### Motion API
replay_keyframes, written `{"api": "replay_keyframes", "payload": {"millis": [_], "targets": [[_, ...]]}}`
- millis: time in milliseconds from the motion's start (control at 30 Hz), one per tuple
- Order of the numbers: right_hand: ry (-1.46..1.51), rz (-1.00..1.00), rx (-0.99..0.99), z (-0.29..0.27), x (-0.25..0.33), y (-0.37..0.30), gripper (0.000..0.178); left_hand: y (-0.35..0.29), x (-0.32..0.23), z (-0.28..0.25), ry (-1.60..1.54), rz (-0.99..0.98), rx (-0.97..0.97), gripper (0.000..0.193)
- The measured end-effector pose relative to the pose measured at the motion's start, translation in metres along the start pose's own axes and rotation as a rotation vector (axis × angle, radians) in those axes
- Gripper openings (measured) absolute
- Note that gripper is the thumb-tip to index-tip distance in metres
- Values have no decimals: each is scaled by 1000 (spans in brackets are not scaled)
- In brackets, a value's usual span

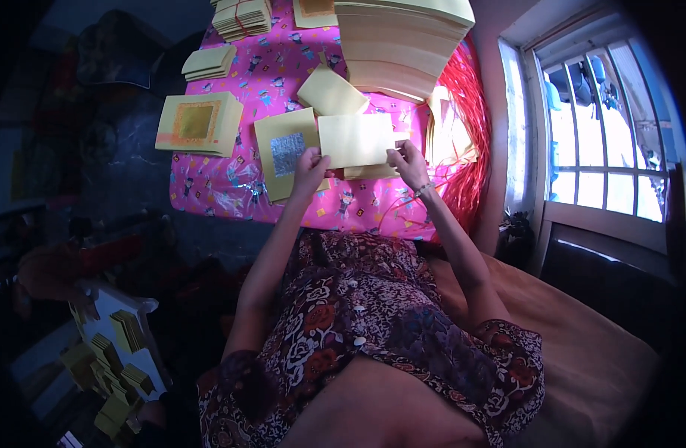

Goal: Bundling stacks of joss paper using red string.

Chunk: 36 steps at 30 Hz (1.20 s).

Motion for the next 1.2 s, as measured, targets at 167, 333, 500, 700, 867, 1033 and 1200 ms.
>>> {"api": "replay_keyframes", "payload": {"millis": [167, 333, 500, 700, 867, 1033, 1200], "targets": [[-170, -23, -105, -18, -52, 0, 28, 21, 35, 28, 230, -10, 29, 19], [-337, 63, -144, -13, -61, 0, 30, 39, 78, 20, 402, 20, -48, 23], [-311, 7, -200, -14, -81, -1, 29, 43, 81, 28, 597, 40, -75, 23], [-292, 3, -190, -13, -86, -4, 27, 39, 72, 35, 641, 12, -96, 23], [-306, 113, -140, -13, -82, -2, 26, 30, 63, 41, 691, 43, -169, 26], [-354, 161, -113, -12, -72, -2, 27, 29, 65, 42, 694, 63, -175, 26], [-445, 213, -117, -9, -63, 1, 27, 36, 75, 38, 755, 160, -162, 29]]}}
Point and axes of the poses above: each hand's wrist, its own y-axis towards the middle knuckle, its own z-axis out of the palm, x = y × z, the point moved 2 cm from there along y, towards the middle knuckle, and after that the axes turned 3 degrees about x, right-handed, at the moved point
